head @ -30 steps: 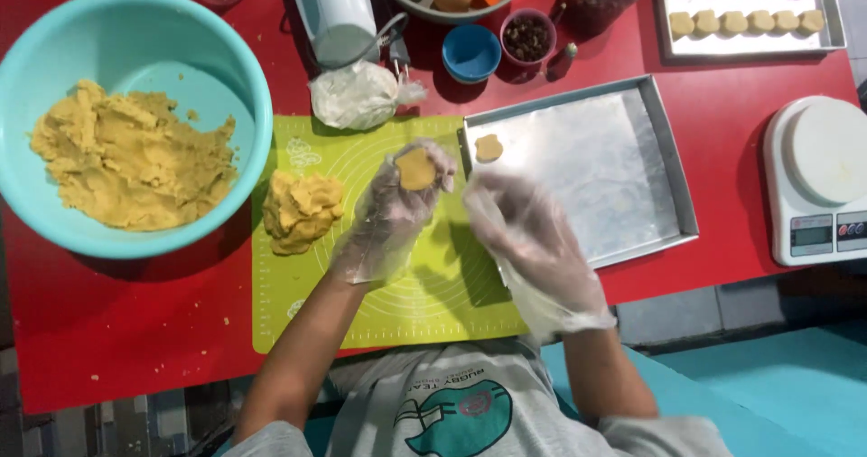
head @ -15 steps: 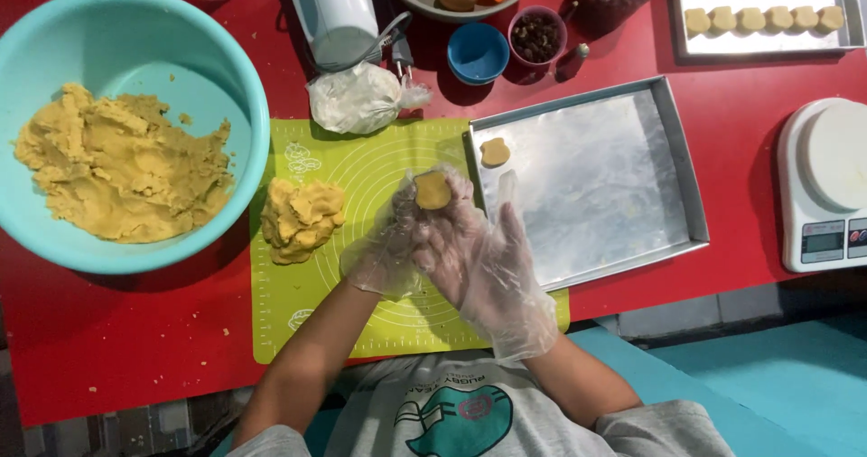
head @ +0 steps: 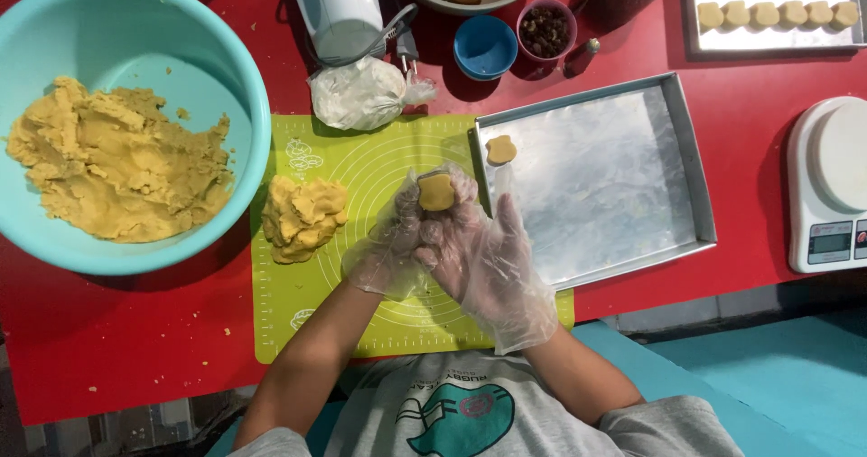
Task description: The person shapes dough into small, uniform pieces by hand on a green silicone mat. They place the shaped dough pieces onto a metal baking tray. The person wears disposable gloves throughout the process.
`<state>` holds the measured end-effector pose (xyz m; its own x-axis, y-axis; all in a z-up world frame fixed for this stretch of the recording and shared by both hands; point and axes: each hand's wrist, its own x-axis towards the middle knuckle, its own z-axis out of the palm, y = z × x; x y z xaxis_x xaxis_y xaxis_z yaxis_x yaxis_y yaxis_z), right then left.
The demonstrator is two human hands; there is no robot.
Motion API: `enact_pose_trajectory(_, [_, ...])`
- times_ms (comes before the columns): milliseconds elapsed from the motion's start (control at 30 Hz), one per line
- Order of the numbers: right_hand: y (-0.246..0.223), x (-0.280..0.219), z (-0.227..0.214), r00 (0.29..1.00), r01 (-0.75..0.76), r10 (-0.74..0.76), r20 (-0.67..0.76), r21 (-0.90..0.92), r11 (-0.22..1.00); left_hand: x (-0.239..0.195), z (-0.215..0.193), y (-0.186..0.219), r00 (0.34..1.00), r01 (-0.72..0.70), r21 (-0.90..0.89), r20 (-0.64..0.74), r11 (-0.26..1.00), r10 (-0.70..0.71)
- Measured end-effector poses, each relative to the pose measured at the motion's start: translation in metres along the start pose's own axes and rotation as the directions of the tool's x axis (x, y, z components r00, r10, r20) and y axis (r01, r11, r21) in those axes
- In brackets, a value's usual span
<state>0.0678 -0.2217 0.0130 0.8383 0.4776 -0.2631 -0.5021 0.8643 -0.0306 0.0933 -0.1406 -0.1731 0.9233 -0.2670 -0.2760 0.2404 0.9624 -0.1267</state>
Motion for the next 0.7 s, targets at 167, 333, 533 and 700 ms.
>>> enact_pose_trajectory(167, [0.002, 0.004, 0.005, 1.000, 0.024, -0.023, 0.015, -0.057, 0.998, -0.002, -0.005, 0.025, 0.935, 0.343, 0.340, -0.033, 0.876, -0.354])
enact_pose_trajectory(333, [-0.002, 0.004, -0.001, 1.000, -0.007, 0.008, 0.020, -0.034, 0.999, -0.001, -0.005, 0.030, 0.941, 0.322, 0.392, -0.032, 0.862, -0.337])
enact_pose_trajectory(533, [0.001, 0.006, -0.001, 0.998, 0.036, -0.034, 0.052, -0.040, 0.999, 0.007, -0.002, 0.040, 0.953, 0.278, 0.477, -0.026, 0.834, -0.302])
enact_pose_trajectory(700, [0.001, 0.004, 0.005, 0.995, 0.011, -0.009, 0.101, -0.022, 1.000, 0.006, -0.002, 0.039, 0.962, 0.246, 0.529, -0.027, 0.812, -0.273])
